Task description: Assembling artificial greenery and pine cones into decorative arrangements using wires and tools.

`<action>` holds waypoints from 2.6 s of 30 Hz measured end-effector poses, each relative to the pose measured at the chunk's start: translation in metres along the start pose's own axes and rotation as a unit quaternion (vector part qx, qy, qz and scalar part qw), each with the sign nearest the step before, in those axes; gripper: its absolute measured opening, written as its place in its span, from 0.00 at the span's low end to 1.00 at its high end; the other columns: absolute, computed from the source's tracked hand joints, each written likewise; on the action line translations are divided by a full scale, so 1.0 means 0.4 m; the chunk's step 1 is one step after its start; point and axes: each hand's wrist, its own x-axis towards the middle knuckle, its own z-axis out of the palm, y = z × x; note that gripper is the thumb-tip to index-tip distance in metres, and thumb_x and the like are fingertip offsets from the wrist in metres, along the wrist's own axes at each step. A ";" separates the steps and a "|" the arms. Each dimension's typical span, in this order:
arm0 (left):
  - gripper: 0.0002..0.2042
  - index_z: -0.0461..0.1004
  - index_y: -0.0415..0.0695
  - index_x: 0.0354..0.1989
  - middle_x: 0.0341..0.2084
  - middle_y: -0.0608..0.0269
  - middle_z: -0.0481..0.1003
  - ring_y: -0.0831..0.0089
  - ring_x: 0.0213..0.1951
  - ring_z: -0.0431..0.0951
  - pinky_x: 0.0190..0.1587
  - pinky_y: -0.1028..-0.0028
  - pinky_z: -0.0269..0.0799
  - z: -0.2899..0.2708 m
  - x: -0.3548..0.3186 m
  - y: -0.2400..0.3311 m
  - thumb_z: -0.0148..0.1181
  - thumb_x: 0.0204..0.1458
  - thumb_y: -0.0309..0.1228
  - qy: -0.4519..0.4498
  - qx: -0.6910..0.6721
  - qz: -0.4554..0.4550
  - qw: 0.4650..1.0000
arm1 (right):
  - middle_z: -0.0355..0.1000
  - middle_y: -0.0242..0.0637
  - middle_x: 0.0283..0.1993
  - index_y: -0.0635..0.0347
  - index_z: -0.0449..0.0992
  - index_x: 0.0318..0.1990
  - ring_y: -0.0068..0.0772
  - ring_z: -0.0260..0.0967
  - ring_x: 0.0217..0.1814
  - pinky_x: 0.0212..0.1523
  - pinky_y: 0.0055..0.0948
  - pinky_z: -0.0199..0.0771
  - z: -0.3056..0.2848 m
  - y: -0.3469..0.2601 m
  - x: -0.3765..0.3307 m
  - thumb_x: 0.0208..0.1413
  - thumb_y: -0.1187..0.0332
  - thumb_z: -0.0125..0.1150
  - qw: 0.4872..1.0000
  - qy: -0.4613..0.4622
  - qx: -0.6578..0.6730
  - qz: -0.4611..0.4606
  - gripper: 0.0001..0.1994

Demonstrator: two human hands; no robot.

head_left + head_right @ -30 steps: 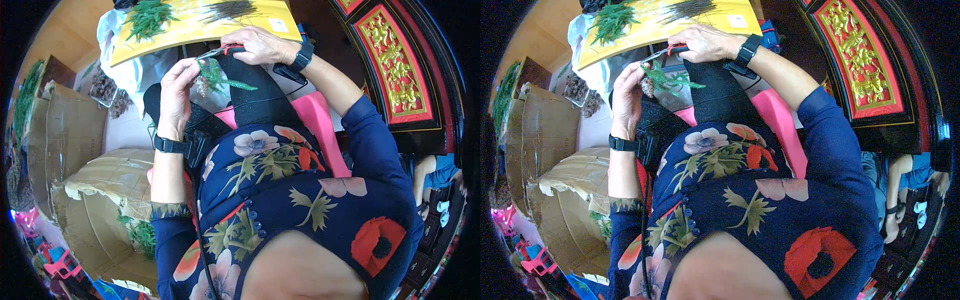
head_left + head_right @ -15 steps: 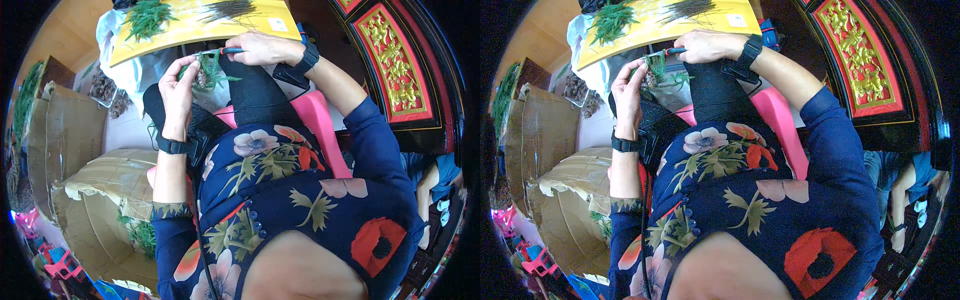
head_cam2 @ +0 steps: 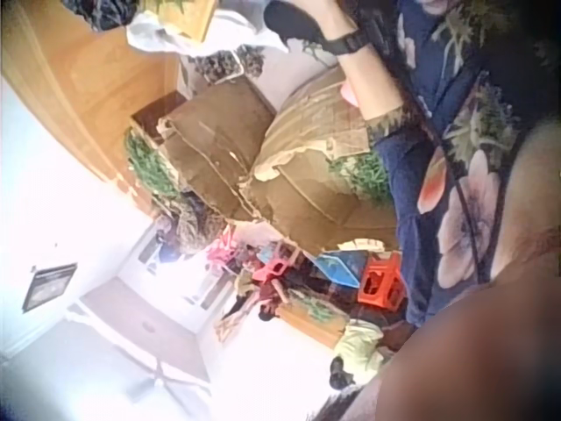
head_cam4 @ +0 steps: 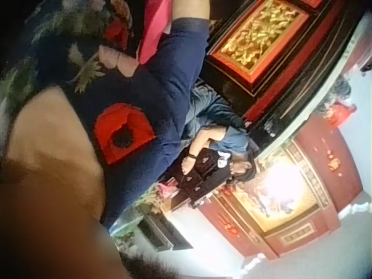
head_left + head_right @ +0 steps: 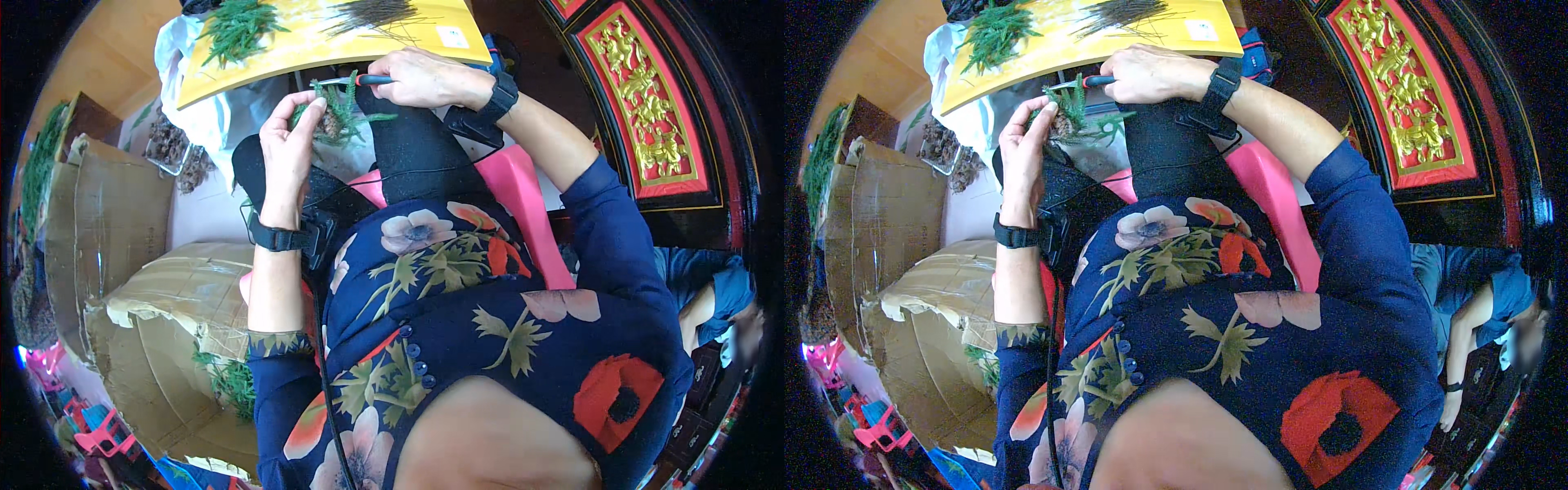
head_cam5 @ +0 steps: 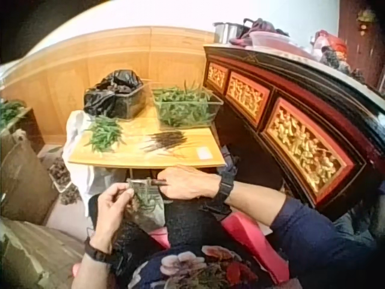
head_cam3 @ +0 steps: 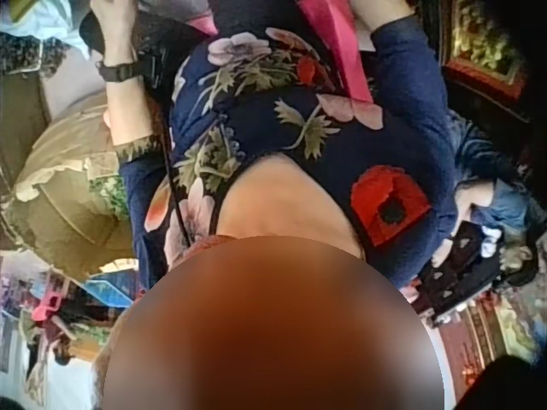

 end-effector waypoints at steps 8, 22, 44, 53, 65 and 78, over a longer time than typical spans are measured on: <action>0.06 0.76 0.38 0.33 0.23 0.70 0.73 0.87 0.24 0.68 0.28 0.87 0.61 0.000 -0.001 -0.010 0.57 0.48 0.24 0.054 -0.006 0.008 0.999 | 0.70 0.53 0.32 0.64 0.71 0.38 0.52 0.68 0.39 0.41 0.43 0.66 0.030 -0.035 -0.018 0.50 0.62 0.47 0.997 0.070 -0.009 0.040 0.15; 0.07 0.76 0.38 0.34 0.21 0.70 0.73 0.86 0.24 0.68 0.28 0.85 0.62 0.004 -0.003 -0.004 0.57 0.48 0.25 0.084 0.014 0.062 0.994 | 0.70 0.54 0.35 0.68 0.71 0.39 0.52 0.68 0.41 0.45 0.44 0.66 0.059 -0.044 -0.015 0.50 0.62 0.45 0.997 0.015 -0.016 0.068 0.17; 0.06 0.76 0.37 0.33 0.20 0.71 0.71 0.86 0.22 0.67 0.25 0.86 0.61 -0.005 0.000 -0.015 0.57 0.48 0.26 0.080 0.034 0.068 0.994 | 0.71 0.56 0.31 0.69 0.72 0.33 0.55 0.70 0.35 0.38 0.46 0.69 0.076 -0.032 0.002 0.46 0.61 0.47 0.999 0.033 -0.013 0.025 0.18; 0.06 0.75 0.39 0.33 0.21 0.70 0.72 0.86 0.23 0.67 0.26 0.86 0.61 -0.006 0.006 -0.019 0.58 0.47 0.25 0.067 -0.016 0.032 0.997 | 0.70 0.55 0.33 0.69 0.70 0.36 0.52 0.69 0.38 0.42 0.43 0.69 0.060 -0.046 0.005 0.51 0.65 0.46 0.998 0.001 -0.038 0.043 0.14; 0.06 0.73 0.38 0.33 0.22 0.69 0.71 0.82 0.21 0.66 0.25 0.81 0.64 -0.033 0.028 -0.055 0.56 0.47 0.26 -0.066 -0.248 -0.177 0.950 | 0.70 0.59 0.33 0.69 0.69 0.39 0.50 0.71 0.35 0.37 0.41 0.70 0.020 -0.089 0.023 0.45 0.68 0.49 0.880 0.177 -0.438 -0.052 0.15; 0.10 0.70 0.38 0.39 0.24 0.71 0.71 0.86 0.22 0.65 0.24 0.85 0.60 -0.023 0.022 -0.042 0.57 0.47 0.25 0.045 -0.049 0.010 0.998 | 0.71 0.54 0.37 0.65 0.70 0.42 0.51 0.70 0.38 0.40 0.42 0.68 -0.046 -0.063 0.031 0.47 0.65 0.48 0.984 0.091 -0.150 0.044 0.16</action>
